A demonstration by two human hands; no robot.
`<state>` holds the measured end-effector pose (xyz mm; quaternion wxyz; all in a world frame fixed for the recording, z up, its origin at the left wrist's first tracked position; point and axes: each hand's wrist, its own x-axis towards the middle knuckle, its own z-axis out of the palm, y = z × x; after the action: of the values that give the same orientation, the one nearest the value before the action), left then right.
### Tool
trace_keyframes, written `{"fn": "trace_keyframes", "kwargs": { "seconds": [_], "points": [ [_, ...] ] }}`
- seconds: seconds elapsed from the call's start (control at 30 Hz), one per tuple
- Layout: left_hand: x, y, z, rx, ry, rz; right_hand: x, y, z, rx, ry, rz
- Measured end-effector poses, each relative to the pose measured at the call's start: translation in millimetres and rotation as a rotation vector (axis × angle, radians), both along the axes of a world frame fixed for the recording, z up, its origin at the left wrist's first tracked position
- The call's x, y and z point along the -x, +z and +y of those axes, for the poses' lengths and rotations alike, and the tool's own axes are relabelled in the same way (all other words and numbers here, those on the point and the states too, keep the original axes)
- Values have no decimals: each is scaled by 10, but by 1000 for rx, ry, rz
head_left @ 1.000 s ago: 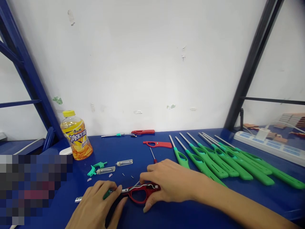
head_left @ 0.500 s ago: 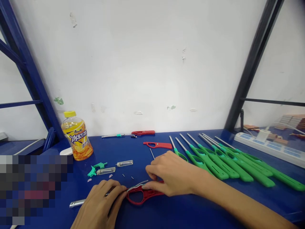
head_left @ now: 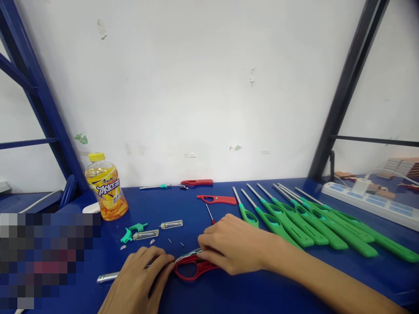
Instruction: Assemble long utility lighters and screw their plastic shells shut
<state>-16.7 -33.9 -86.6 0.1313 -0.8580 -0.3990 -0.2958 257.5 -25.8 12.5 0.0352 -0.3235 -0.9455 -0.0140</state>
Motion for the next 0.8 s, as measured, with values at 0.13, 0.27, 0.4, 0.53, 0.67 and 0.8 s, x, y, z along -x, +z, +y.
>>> {"fn": "trace_keyframes", "kwargs": {
  "seconds": [0.13, 0.27, 0.4, 0.53, 0.67, 0.8],
  "points": [
    [-10, -6, 5, 4, 0, -8, 14, 1, -10, 41, -22, 23],
    [1, 13, -6, 6, 6, -15, 29, -18, -7, 66, -24, -10],
    [-13, 29, -34, 11, 9, -20, 34, -37, 0, 58, -25, -37],
    [-23, 57, -33, -16, 5, -24, 41, -53, 12, 55, -13, -36],
    [133, 151, 55, -137, 85, -42, 38, -73, 23, 64, -5, -20],
    [383, 275, 205, -100, 222, -22, 12, -89, 33, 94, -15, 22]
  ]
}}
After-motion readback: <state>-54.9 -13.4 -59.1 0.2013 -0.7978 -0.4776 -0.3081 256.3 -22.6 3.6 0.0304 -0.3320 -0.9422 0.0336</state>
